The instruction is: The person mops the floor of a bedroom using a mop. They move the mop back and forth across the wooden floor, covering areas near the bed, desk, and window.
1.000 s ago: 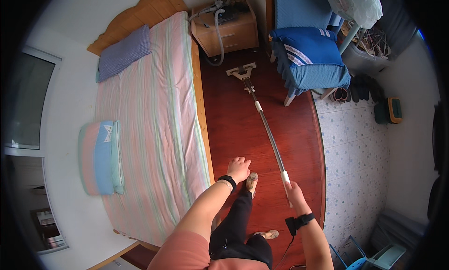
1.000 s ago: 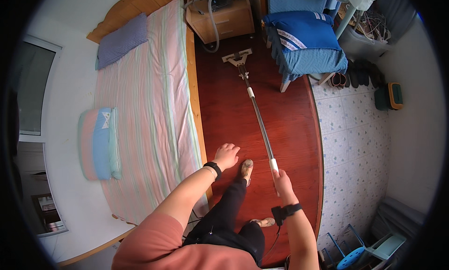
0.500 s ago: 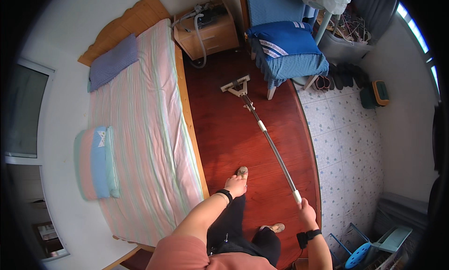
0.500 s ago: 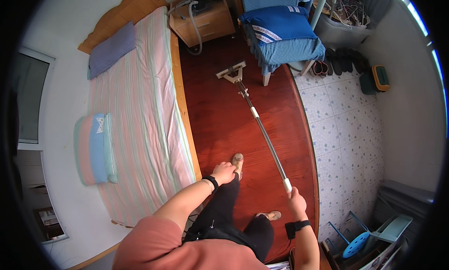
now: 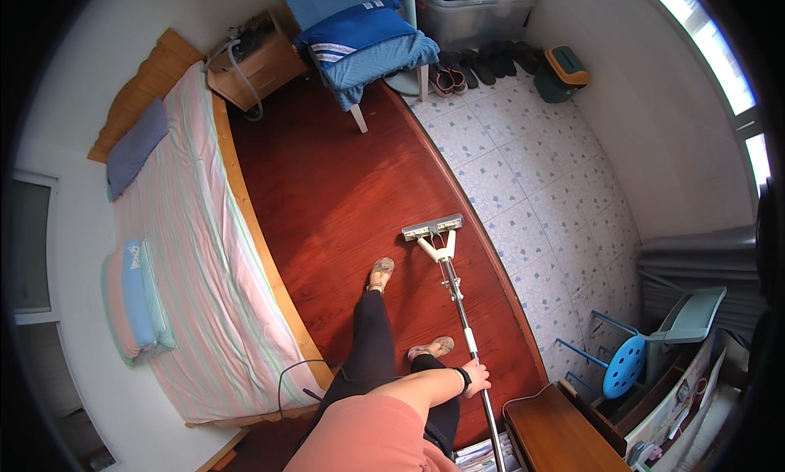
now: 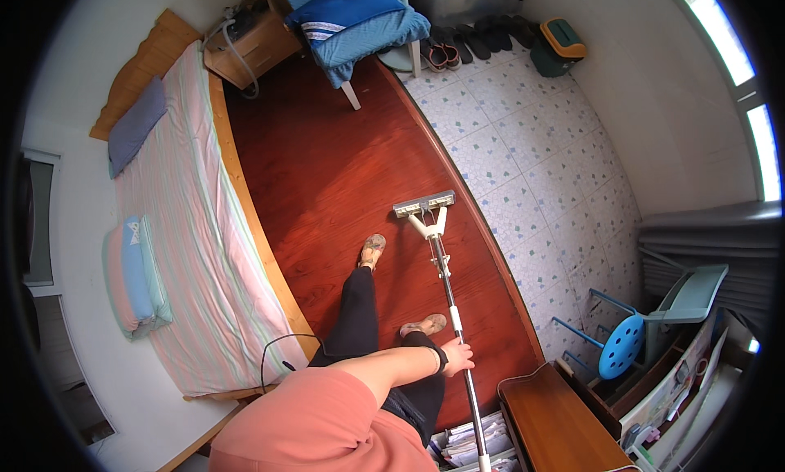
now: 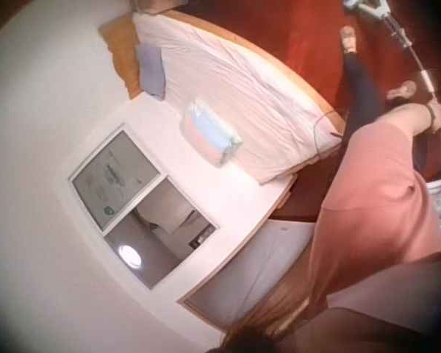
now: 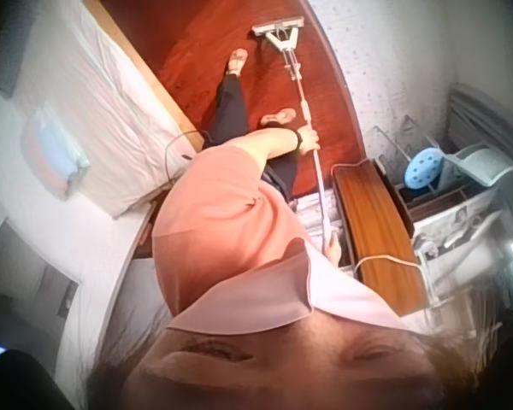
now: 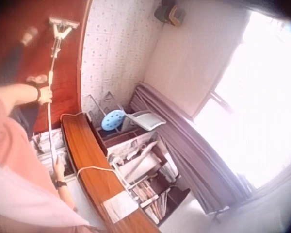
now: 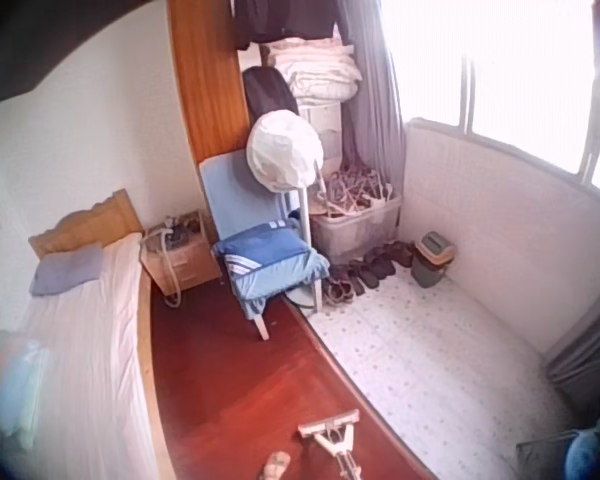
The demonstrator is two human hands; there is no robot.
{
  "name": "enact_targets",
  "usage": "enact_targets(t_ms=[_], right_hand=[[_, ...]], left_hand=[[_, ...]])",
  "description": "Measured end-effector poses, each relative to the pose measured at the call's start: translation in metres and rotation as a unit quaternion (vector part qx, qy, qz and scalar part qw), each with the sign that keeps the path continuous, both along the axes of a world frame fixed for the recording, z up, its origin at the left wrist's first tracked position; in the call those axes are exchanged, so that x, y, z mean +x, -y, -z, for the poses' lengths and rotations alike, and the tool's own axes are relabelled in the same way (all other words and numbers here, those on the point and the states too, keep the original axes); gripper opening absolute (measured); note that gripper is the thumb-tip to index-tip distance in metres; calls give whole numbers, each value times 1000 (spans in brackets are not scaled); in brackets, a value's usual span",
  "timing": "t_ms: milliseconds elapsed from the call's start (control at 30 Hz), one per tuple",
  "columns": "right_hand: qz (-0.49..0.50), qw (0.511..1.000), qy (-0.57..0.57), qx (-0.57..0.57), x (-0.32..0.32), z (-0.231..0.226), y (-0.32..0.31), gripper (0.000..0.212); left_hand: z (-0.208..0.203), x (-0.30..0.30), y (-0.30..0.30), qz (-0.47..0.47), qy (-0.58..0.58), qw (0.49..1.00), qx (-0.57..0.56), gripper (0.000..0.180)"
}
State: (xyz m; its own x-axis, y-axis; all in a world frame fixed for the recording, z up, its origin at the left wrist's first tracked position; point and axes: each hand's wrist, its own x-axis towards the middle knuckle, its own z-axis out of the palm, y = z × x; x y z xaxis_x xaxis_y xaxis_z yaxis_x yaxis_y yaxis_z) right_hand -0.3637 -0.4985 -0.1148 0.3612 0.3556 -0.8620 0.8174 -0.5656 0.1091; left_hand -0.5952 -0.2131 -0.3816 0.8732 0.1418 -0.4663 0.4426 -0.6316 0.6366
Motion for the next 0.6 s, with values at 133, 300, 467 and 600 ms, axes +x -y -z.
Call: enact_targets(t_ms=[133,300,467,600], right_hand=[[39,999,8,3,14,6,2,39],[35,997,-26,55,3,36,-70,33],[2,983,-88,159,-44,73,-198,27],[-26,969,-136,205,-89,114,-340,31]], left_hand=[[14,46,23,40,29,999,-3,20],[20,32,-28,44,8,999,29,14],[24,-20,-165,-44,-39,993,104,12],[46,-83,-300,-139,-74,962,221,14]])
